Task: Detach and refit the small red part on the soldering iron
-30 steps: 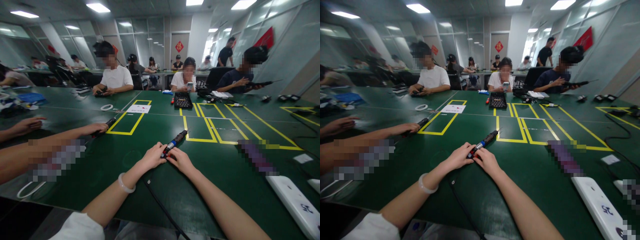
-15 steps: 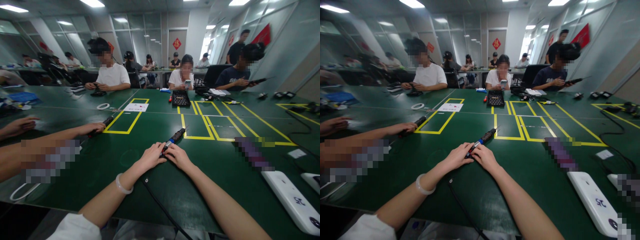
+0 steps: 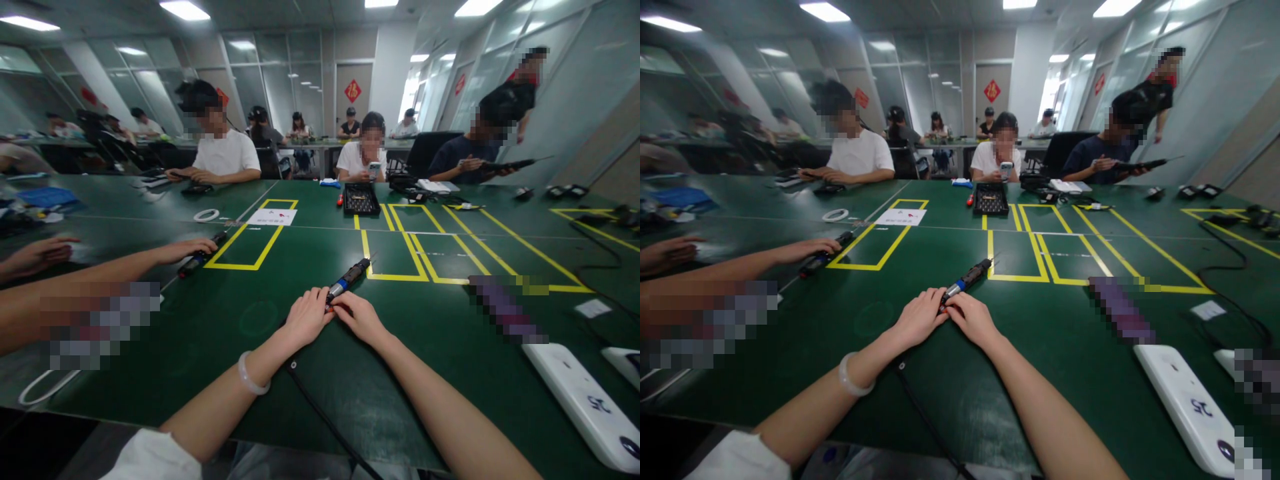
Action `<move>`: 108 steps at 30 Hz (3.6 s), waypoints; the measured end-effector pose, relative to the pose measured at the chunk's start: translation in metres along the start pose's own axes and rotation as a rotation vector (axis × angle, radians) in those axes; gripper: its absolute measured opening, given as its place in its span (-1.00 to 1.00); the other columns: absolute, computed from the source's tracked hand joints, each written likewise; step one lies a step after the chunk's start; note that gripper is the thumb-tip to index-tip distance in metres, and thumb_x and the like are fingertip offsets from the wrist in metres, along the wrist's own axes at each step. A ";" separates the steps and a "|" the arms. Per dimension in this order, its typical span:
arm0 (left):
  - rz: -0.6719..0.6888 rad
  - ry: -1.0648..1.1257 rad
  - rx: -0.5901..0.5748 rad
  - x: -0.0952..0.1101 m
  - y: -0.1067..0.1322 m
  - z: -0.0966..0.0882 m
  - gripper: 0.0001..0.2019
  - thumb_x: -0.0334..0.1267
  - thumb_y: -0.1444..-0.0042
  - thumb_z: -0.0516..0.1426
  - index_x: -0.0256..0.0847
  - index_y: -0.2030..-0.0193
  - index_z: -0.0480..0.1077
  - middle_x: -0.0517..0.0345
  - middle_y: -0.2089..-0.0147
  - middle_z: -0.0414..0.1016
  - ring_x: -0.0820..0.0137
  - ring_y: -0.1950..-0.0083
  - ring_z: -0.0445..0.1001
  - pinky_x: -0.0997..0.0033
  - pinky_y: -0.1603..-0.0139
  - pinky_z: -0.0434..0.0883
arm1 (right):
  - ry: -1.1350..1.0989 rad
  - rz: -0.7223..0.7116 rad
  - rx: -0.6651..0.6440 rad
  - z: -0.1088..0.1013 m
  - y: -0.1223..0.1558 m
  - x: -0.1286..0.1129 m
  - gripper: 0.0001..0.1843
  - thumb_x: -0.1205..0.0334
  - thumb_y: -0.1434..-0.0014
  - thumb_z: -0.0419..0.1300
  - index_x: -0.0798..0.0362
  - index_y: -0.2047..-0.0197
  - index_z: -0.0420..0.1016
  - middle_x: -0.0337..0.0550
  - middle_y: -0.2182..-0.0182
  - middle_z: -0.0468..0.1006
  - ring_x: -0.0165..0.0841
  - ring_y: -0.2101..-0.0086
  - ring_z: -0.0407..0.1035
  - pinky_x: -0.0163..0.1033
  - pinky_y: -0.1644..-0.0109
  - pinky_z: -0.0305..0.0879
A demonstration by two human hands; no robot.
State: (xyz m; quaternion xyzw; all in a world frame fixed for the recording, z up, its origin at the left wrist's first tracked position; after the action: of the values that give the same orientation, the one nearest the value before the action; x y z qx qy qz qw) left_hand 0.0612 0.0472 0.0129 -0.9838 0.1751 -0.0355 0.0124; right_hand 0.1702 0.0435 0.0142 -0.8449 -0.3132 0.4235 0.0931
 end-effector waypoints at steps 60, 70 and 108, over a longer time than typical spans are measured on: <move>0.113 0.607 0.080 -0.048 0.006 -0.055 -0.65 -0.13 -0.27 -0.04 -0.13 -0.09 0.38 0.08 0.04 0.50 0.33 0.04 0.45 0.37 0.01 0.34 | -0.132 0.200 -0.116 0.014 -0.001 0.012 -0.92 0.24 -0.22 0.13 0.05 0.25 0.41 -0.31 0.50 0.42 -0.45 0.49 0.27 -0.37 0.38 0.10; 0.191 1.007 -0.223 -0.016 0.003 -0.003 -0.55 -0.14 -0.20 0.07 -0.24 -0.20 0.21 0.22 0.32 0.40 0.45 0.29 0.38 0.46 0.24 0.32 | -0.310 0.078 -0.131 0.021 -0.003 0.002 -0.87 0.24 -0.21 0.15 0.05 0.16 0.37 -0.28 0.42 0.40 -0.46 0.47 0.27 -0.37 0.36 0.17; 0.105 0.601 0.094 -0.081 0.000 -0.038 -0.62 0.03 -0.22 0.03 -0.15 -0.04 0.34 0.05 -0.03 0.47 0.27 -0.06 0.43 0.27 -0.10 0.33 | -0.498 0.260 -0.069 0.022 -0.002 0.026 -0.70 0.01 -0.18 0.20 0.09 0.18 0.38 -0.24 0.40 0.43 -0.46 0.45 0.26 -0.36 0.38 0.15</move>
State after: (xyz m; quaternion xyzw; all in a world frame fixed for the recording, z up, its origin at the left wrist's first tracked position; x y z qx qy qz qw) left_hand -0.0174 0.0742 0.0458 -0.9172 0.2198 -0.3322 0.0074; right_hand 0.1640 0.0584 -0.0152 -0.7507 -0.2298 0.6153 -0.0708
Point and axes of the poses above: each hand's wrist, its own y-axis away from the middle knuckle, its own z-axis out of the palm, x = y × z, the point moved 8 cm from there along -y, towards the middle knuckle
